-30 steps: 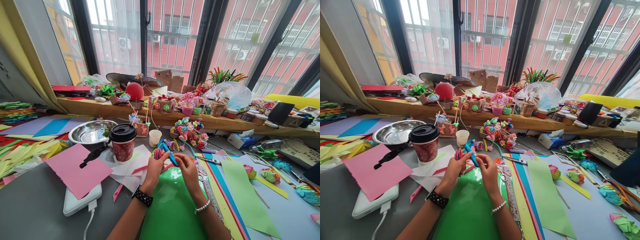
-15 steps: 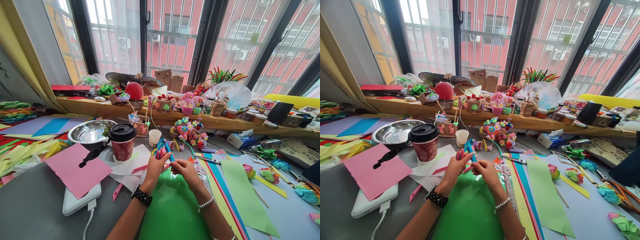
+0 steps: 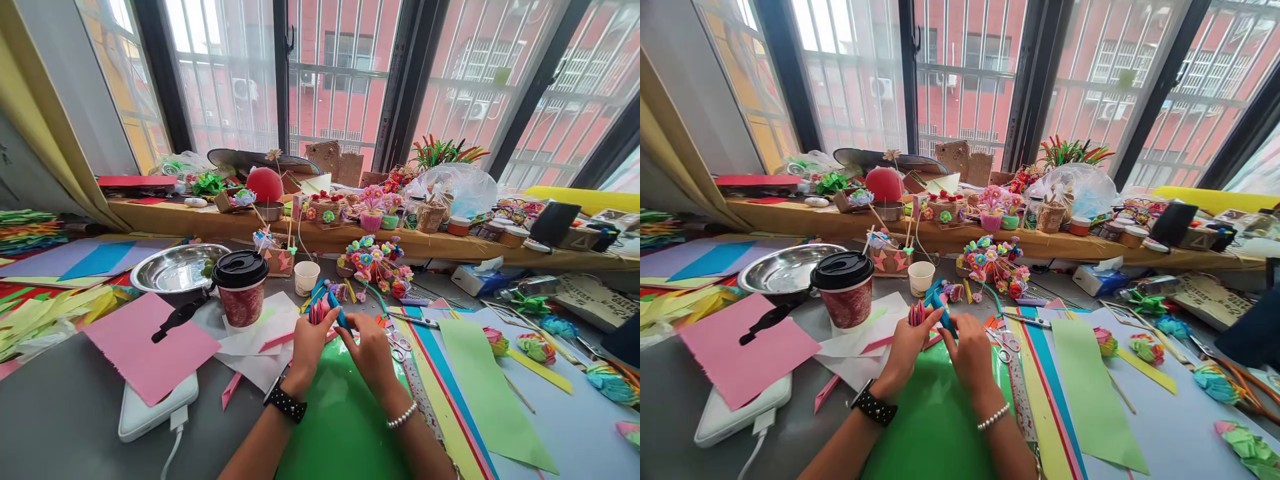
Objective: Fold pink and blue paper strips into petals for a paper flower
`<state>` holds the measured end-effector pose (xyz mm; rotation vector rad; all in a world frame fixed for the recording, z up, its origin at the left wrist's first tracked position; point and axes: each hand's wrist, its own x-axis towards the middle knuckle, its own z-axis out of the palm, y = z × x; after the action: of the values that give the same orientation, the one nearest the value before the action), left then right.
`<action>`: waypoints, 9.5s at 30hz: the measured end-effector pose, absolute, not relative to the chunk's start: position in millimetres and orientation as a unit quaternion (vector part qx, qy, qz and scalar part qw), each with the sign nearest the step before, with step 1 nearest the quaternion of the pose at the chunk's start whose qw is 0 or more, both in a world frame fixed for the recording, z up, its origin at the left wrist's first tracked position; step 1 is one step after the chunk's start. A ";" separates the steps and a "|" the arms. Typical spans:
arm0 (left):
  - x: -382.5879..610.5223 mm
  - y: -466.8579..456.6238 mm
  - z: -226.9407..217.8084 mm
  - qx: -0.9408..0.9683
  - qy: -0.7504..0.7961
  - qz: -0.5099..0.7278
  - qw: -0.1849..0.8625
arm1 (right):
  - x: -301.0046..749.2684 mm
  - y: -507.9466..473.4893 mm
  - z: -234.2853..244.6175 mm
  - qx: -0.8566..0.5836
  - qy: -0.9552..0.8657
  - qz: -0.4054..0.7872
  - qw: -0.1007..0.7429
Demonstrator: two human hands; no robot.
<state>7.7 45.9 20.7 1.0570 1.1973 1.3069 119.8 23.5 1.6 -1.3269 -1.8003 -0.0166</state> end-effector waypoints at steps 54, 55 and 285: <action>7.0 43.8 23.6 0.328 0.218 0.476 0.786 | 113.1 13.2 13.7 -0.509 -0.654 0.147 0.540; 7.0 43.2 24.0 0.331 0.221 0.480 0.782 | 112.3 12.8 13.3 -0.511 -0.658 0.139 0.536; 3.5 36.0 33.0 0.383 0.233 0.379 0.810 | 121.2 21.0 13.1 -0.515 -0.625 0.395 0.434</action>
<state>3.5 36.0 33.0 0.8182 0.4983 0.8103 121.2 21.0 13.1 -1.2824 -1.5555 0.9828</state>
